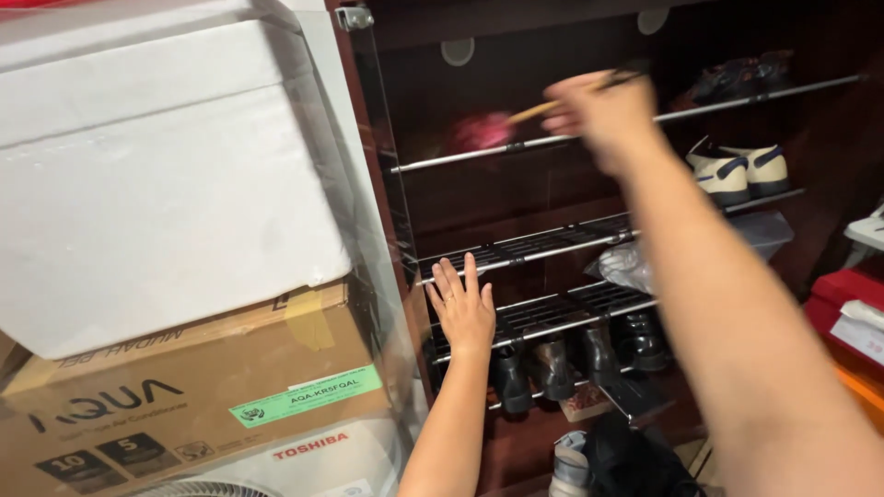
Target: Dusting a shoe rack and cleaning individual shoes with a duster.
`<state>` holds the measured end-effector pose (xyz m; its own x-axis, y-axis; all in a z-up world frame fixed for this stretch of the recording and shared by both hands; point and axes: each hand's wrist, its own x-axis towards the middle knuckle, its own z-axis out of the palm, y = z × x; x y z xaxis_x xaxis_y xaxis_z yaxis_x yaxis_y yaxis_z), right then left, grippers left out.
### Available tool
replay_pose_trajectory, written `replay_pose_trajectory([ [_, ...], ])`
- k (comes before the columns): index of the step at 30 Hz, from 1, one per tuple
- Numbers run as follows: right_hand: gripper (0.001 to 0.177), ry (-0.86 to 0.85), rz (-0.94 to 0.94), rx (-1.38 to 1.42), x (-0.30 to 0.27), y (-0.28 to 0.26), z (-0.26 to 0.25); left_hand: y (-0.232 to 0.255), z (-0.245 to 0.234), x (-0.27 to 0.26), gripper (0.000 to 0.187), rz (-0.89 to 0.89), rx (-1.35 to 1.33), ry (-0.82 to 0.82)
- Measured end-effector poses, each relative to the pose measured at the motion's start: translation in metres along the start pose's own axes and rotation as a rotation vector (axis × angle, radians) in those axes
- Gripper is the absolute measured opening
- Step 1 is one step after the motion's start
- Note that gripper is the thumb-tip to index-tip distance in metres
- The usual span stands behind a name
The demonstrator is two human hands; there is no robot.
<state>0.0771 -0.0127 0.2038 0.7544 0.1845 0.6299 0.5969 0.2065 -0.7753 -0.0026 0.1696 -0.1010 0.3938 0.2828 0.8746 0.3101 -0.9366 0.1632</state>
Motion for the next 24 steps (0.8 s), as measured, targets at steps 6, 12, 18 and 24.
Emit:
replay_pose_trajectory([
  [6,0.013,0.299,-0.437,-1.075,-0.006,0.005,-0.07,0.005,0.0,0.0,0.073,-0.025,-0.036,-0.043],
  [12,0.012,-0.191,-0.177,-0.196,-0.032,-0.041,0.01,0.018,-0.027,0.022,0.069,-0.174,-0.158,-0.197],
  [18,0.013,0.088,-0.197,-0.116,-0.011,-0.024,-0.043,0.033,-0.064,0.094,0.082,-0.144,-0.354,0.068],
  [24,0.018,0.565,-0.755,-0.528,0.032,0.017,-0.099,0.028,-0.085,0.149,0.088,-0.107,-0.284,0.155],
])
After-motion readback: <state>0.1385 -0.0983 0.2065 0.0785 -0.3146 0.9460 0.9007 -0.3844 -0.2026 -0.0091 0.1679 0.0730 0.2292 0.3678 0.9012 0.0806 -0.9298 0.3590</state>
